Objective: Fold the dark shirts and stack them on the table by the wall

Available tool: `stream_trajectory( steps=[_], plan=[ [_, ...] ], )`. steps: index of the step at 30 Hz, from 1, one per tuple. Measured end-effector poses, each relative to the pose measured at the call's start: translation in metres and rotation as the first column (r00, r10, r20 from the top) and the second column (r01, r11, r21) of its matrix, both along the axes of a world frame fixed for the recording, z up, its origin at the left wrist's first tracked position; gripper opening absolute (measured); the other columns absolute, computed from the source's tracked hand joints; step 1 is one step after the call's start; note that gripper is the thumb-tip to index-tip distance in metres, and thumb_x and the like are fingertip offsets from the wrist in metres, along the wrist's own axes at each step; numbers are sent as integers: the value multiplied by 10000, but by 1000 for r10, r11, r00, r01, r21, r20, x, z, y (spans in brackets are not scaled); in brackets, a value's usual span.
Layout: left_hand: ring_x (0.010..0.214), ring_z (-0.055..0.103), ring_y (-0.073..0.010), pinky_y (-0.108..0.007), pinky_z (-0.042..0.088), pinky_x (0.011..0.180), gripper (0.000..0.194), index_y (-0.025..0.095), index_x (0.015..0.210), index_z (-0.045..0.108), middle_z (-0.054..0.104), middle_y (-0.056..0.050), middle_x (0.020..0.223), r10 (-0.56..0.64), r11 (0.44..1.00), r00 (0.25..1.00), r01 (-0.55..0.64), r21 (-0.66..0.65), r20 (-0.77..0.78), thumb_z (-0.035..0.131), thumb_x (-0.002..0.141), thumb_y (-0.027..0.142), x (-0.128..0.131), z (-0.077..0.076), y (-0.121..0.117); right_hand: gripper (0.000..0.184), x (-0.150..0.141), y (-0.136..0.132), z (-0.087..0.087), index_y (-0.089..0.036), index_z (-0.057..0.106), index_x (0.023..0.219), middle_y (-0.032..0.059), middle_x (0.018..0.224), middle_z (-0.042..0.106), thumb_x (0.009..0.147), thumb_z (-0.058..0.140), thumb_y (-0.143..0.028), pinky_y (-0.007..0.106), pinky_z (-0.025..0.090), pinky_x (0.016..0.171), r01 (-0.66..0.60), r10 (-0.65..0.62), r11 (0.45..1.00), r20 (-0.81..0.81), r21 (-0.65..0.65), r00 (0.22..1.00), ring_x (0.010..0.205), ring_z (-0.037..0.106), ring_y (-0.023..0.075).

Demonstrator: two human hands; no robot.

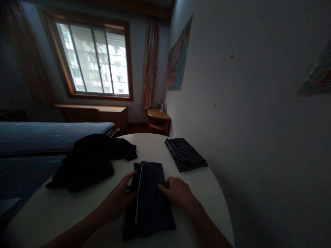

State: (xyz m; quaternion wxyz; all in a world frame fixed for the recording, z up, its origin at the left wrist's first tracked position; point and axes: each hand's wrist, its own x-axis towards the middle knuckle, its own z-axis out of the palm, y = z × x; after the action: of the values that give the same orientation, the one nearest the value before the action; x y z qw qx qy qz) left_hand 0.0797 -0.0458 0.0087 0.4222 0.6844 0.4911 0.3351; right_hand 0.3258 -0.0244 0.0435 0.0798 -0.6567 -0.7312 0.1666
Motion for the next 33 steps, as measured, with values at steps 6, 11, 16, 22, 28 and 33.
stream_trajectory(
  steps=[6, 11, 16, 22, 28, 33],
  plan=[
    [1356, 440, -301, -516, 446, 1069, 717, 220, 1457, 295, 387, -169, 1506, -10, 965, 992, 42, 259, -124, 511, 787, 85, -1, -6, 0, 230, -6, -1, -3, -203, 538, 905, 81, 910, 714, 890, 580, -428, 281, 404, 671, 22, -16, 999, -204, 29, 979, 826, 664, 211],
    [1408, 370, -279, -539, 333, 1152, 729, 240, 1442, 314, 371, -144, 1514, -20, 947, 996, 46, 318, -83, 490, 766, 33, 7, -9, 20, 296, -4, 8, -11, -210, 441, 1182, 76, 1002, 721, 912, 529, -292, 294, 467, 754, 10, 2, 999, -381, 30, 924, 919, 683, 215],
    [1418, 355, -288, -511, 379, 1129, 738, 200, 1459, 324, 356, -166, 1525, -60, 947, 991, 94, 308, -119, 489, 762, 19, 23, -1, 54, 334, 10, 25, -9, -220, 503, 1234, 87, 1178, 679, 901, 488, -207, 330, 457, 943, -38, 95, 986, -369, 160, 924, 1095, 641, 209],
    [1413, 364, -267, -482, 268, 1197, 749, 152, 1447, 371, 378, -163, 1514, -63, 926, 994, 90, 367, -84, 488, 722, 1, 60, 20, 96, 272, 38, 62, 21, -194, 627, 1132, 89, 1214, 677, 896, 492, -191, 362, 423, 1026, -35, 113, 964, -285, 263, 952, 1151, 618, 216],
    [1405, 361, -308, -467, 265, 1199, 746, 92, 1422, 412, 393, -207, 1490, -44, 916, 999, 27, 399, 33, 536, 692, 7, 109, 45, 147, 270, 88, 119, 46, -182, 634, 1144, 96, 1213, 672, 896, 528, -199, 373, 421, 1038, -41, 142, 925, -245, 378, 959, 1147, 610, 215],
    [1396, 373, -302, -449, 218, 1214, 777, 124, 1417, 428, 432, -182, 1475, -35, 900, 989, -30, 434, 142, 570, 663, -5, 148, 57, 187, 264, 125, 160, 66, -197, 654, 1129, 85, 1196, 681, 886, 550, -197, 378, 436, 1025, -49, 148, 913, -217, 406, 965, 1122, 619, 215]
  ],
)
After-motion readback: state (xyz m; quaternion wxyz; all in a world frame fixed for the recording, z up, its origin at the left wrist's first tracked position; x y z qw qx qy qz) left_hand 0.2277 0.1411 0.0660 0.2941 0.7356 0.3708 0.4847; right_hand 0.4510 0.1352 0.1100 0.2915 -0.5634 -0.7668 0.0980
